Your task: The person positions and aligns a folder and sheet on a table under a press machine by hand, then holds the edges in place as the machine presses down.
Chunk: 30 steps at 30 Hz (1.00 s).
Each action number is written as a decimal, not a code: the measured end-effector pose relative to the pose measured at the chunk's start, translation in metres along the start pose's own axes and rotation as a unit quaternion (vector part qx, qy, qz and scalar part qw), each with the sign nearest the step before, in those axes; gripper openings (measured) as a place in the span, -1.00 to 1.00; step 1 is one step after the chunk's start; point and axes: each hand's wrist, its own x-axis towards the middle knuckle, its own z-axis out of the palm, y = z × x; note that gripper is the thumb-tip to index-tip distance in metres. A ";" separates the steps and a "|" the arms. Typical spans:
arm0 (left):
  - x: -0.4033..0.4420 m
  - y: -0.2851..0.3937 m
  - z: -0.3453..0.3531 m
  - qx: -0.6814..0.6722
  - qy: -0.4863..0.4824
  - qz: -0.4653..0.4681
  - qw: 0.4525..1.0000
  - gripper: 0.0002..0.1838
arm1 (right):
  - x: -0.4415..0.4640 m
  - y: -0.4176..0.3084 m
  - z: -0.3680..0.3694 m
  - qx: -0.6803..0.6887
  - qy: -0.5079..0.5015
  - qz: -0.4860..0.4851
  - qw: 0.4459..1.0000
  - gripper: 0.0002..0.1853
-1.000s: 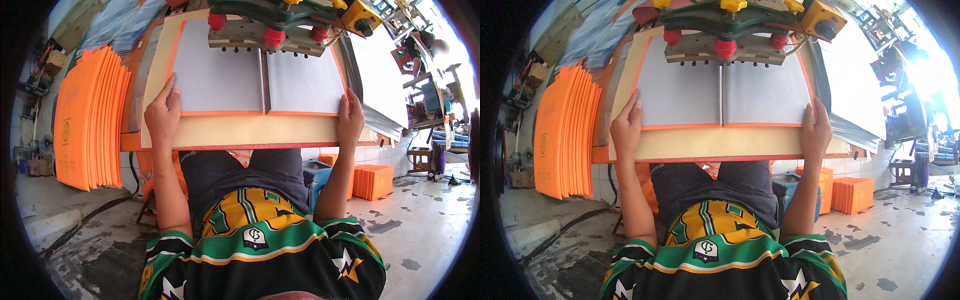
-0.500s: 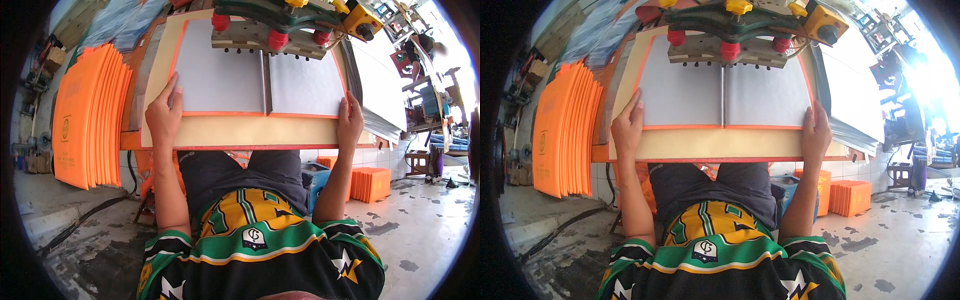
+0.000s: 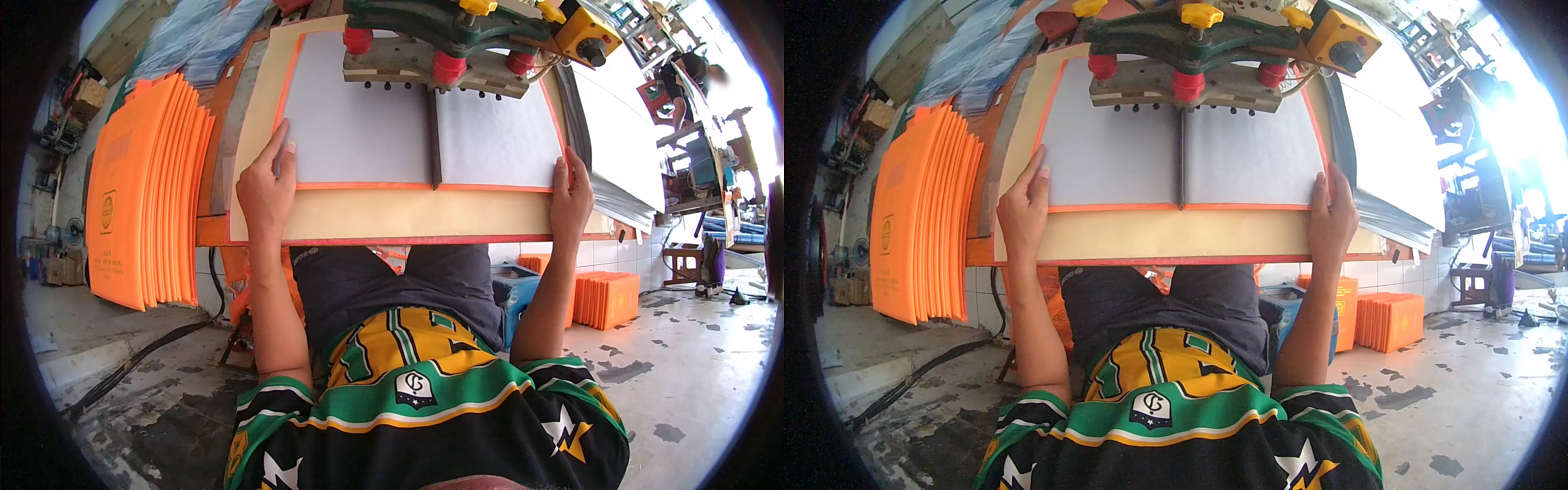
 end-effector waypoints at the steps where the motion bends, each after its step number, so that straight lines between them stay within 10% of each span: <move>1: 0.000 -0.001 0.001 0.000 0.000 0.000 1.000 -0.55 | 0.000 -0.001 0.000 0.001 -0.002 0.007 1.000 -0.51; 30: 0.000 0.011 -0.006 0.013 -0.029 -0.043 0.999 -0.55 | -0.001 -0.001 0.000 0.013 -0.001 0.006 1.000 -0.52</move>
